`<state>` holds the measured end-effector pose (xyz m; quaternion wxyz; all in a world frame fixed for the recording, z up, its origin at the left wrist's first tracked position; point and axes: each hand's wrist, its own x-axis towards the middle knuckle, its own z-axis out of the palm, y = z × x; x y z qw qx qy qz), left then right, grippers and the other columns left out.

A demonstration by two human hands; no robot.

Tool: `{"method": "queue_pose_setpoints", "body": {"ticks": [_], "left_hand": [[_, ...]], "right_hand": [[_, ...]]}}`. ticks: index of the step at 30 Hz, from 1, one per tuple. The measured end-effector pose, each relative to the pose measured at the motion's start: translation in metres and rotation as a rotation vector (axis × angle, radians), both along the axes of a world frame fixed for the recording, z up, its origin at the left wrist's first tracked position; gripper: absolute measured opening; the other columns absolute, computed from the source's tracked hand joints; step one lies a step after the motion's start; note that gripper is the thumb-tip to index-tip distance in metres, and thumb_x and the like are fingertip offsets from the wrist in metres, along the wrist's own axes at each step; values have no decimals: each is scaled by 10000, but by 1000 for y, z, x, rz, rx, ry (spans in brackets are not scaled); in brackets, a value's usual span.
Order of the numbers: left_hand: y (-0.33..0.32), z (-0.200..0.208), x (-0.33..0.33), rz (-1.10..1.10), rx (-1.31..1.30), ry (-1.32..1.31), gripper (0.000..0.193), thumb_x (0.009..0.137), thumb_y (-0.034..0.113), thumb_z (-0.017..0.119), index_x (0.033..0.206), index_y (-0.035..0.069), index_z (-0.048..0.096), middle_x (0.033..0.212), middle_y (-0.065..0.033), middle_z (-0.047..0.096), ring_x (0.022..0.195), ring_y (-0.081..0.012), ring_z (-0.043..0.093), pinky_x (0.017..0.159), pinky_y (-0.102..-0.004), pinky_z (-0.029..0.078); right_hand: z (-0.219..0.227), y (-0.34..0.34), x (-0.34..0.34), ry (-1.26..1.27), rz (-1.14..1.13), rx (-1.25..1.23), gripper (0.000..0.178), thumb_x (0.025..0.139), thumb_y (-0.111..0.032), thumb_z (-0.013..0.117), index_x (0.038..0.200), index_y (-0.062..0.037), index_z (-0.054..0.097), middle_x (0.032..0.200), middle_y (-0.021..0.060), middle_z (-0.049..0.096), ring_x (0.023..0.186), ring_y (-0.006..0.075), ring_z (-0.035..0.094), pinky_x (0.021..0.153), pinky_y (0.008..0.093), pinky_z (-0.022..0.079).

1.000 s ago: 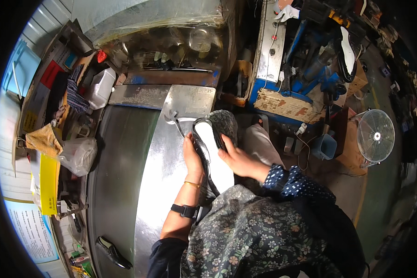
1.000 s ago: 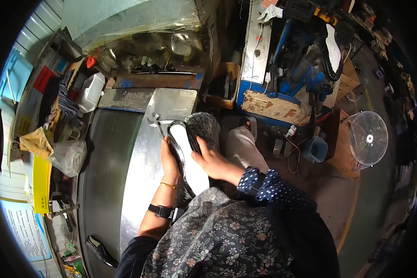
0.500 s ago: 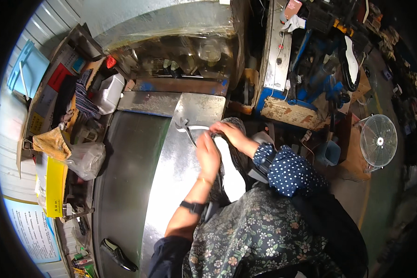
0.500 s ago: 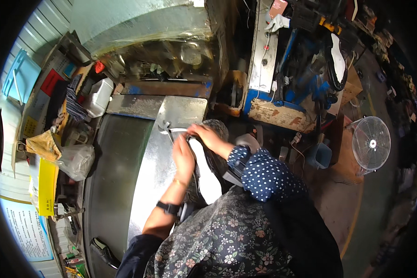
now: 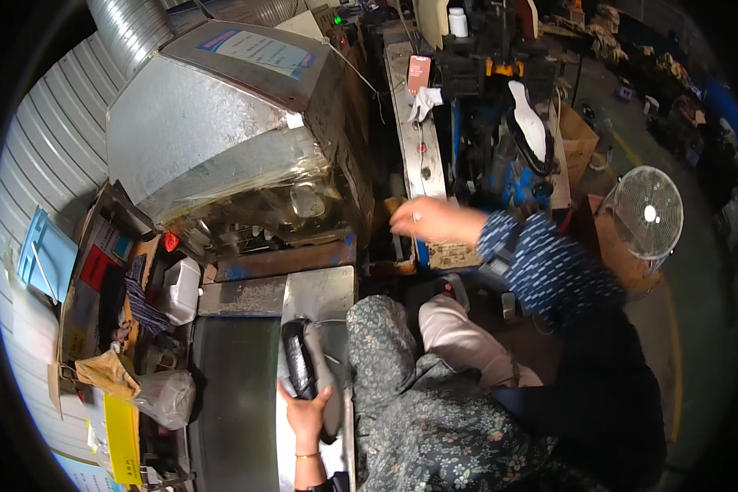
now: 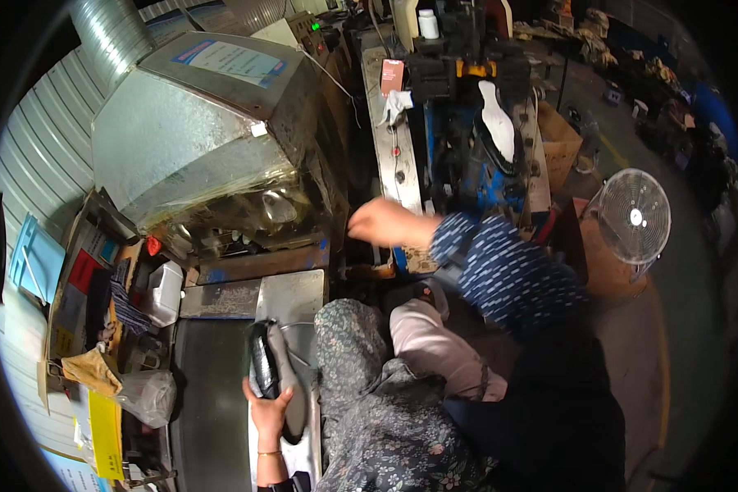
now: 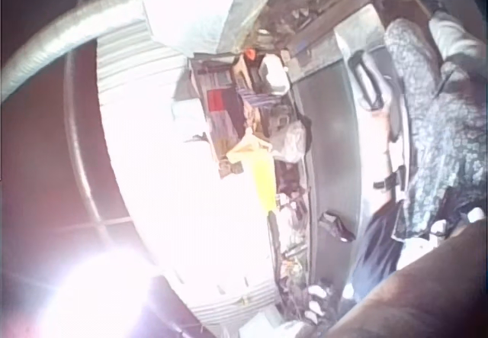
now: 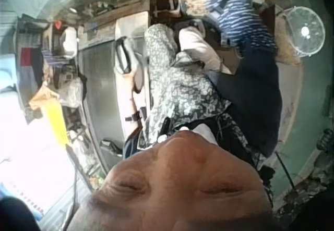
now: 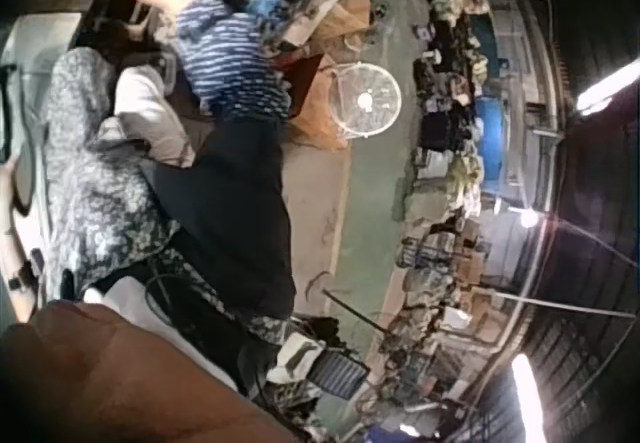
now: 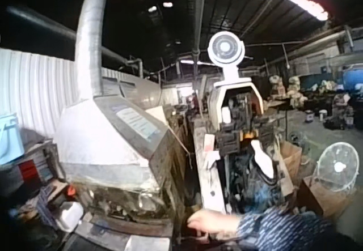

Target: The person takes a shoe from a machine, pulls the upper over a last by hand, and trims excess material with a tool. They then place the shoe on a conveyor belt and repeat the process with another shoe.

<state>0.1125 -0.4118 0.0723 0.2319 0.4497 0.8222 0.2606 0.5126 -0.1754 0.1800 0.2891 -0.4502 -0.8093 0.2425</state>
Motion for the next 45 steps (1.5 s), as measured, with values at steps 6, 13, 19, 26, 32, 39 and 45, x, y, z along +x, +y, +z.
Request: {"method": "queue_pose_setpoints", "body": {"ticks": [6,13,19,26,32,39,45], "left_hand": [[-67,-63,0,-567,182,470,951,748,217,787,1459,-127,256,1495,-360,297,1405,-509,276,1166,-564,223],[-77,-44,46,-284,339,-110,362,913,133,652,1239,-17,602,1209,-213,652,1123,-346,638,980,-390,494],[-5,-6,94,-544,212,-606,272,992,207,599,1173,18,672,1100,-133,710,1048,-216,668,904,-328,513],[91,55,136,-170,525,-1545,676,1000,614,362,1367,65,506,1256,-101,620,1072,-232,635,945,-371,520],[61,62,86,-418,189,-982,482,1025,434,442,1266,37,572,1119,-94,680,1021,-232,661,858,-363,547],[3,19,91,-871,344,-375,551,878,295,734,1314,17,548,1345,-209,565,1267,-377,532,1064,-423,420],[25,-33,-7,4,433,-149,569,855,225,732,1300,-66,530,1289,-269,581,1224,-410,545,1041,-428,431]], "right_hand": [[41,23,213,-344,-990,202,807,685,-404,789,1374,-69,537,1274,212,599,1194,356,562,1003,426,455],[18,31,236,-531,-1006,337,757,768,-315,696,1468,-185,439,1462,235,423,1322,411,446,1093,430,371],[-21,-70,126,457,-487,334,823,733,36,705,1487,-55,389,1473,130,445,1288,250,475,1088,348,367],[-42,-194,-93,284,102,353,985,740,-391,846,1502,-45,326,1542,264,310,1415,493,294,1143,526,286],[-26,-155,-73,1018,362,-878,826,923,-480,641,1504,0,303,1525,144,386,1305,261,503,1025,406,459],[-72,-221,-28,530,303,-1230,535,952,-84,534,1467,2,416,1386,122,546,1232,167,535,1037,301,422],[-119,-174,-52,786,228,-334,471,881,-30,659,1320,-8,490,1361,238,542,1229,291,564,1053,414,433]]}}
